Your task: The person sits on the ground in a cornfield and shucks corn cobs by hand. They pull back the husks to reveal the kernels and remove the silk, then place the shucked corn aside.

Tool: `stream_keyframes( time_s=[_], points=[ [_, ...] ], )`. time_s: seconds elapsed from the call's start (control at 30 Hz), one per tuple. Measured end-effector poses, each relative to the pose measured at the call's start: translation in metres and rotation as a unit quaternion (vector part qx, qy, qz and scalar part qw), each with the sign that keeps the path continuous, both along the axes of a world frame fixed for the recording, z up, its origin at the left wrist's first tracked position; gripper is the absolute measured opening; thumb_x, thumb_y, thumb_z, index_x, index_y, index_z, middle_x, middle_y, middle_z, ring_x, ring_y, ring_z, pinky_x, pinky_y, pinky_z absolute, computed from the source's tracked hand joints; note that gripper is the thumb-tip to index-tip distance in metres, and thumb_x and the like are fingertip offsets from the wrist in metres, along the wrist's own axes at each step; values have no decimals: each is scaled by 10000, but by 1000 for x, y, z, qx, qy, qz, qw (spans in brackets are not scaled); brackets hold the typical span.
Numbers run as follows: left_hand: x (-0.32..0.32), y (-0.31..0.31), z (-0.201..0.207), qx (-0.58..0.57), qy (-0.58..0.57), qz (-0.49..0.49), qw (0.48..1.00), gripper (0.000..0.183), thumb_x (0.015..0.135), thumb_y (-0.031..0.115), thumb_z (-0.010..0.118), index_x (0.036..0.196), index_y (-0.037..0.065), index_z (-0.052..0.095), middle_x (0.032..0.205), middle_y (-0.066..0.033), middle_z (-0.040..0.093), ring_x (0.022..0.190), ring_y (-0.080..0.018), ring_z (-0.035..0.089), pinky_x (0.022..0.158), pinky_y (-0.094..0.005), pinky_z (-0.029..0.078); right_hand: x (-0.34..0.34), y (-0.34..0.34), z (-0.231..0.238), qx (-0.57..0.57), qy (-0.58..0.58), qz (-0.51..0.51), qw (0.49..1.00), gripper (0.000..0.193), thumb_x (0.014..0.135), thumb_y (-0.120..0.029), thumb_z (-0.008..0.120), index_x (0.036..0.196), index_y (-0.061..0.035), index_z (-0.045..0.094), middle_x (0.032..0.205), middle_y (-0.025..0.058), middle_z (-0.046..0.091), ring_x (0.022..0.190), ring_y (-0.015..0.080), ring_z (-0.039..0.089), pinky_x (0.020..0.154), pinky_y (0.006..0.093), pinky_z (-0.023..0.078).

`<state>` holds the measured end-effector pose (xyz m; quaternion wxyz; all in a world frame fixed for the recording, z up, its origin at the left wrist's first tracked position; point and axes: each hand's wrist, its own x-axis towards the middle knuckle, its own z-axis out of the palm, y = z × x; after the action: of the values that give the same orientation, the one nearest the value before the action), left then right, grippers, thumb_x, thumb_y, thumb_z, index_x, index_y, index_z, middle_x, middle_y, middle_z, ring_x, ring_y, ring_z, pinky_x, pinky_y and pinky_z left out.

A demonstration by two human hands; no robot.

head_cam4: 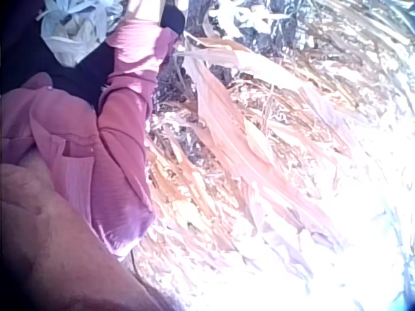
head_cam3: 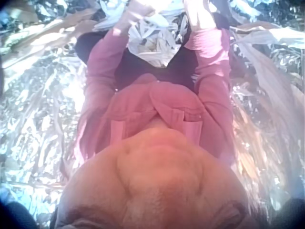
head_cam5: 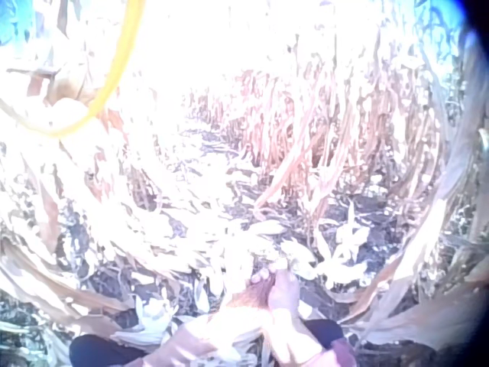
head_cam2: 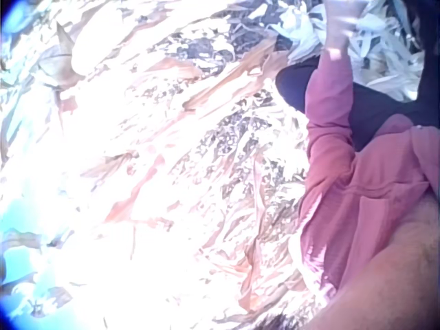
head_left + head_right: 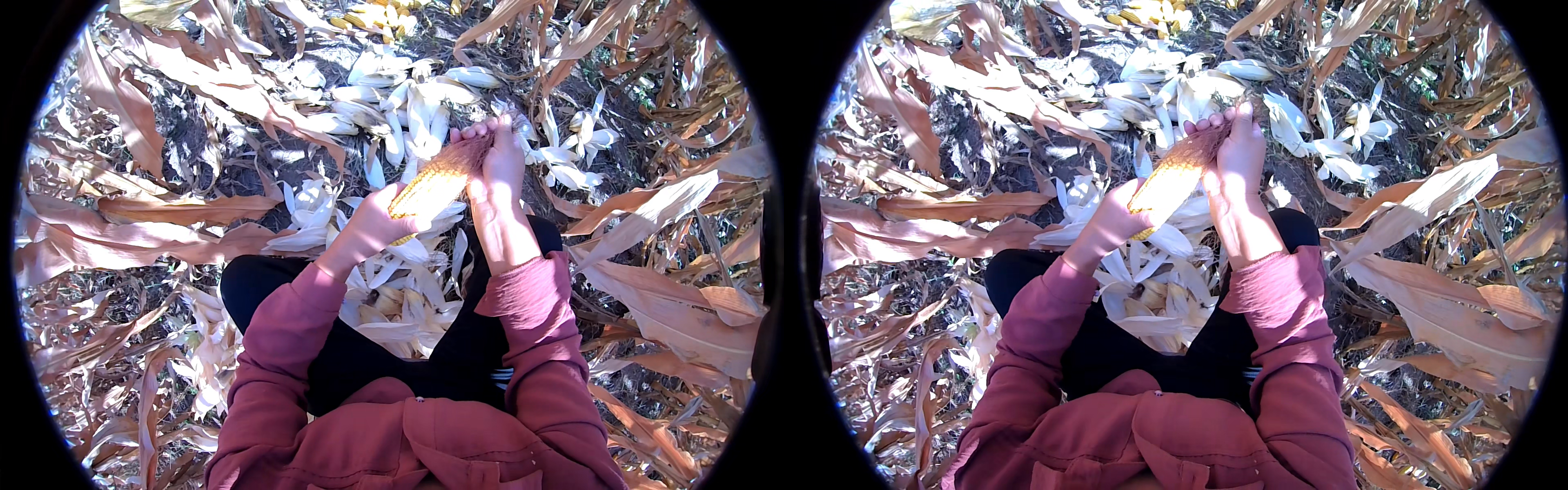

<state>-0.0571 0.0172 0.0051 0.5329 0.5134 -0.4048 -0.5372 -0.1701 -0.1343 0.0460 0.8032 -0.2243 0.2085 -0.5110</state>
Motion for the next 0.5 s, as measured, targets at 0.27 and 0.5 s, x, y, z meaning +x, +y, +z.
stream_keyframes(
  time_s=[0.27, 0.5],
  points=[
    [0, 11, -27, -5, 183, -30, 983, 687, 733, 575, 682, 1101, 18, 518, 884, -77, 606, 733, -168, 626, 626, -292, 527, -42, -48, 13, 20, -44, -46, 998, 314, 1006, -310, 342, 779, -104, 410, 622, -27, 300, 502, 99, 276, 451, 242, 279],
    [7, 2, -49, 53, 289, 76, 953, 496, 827, 504, 609, 1037, 60, 537, 829, -74, 589, 686, -178, 608, 583, -286, 503, -56, -42, 27, -31, 41, -117, 992, 302, 997, -309, 382, 782, -99, 420, 625, -26, 306, 509, 93, 284, 456, 242, 283]
  ],
)
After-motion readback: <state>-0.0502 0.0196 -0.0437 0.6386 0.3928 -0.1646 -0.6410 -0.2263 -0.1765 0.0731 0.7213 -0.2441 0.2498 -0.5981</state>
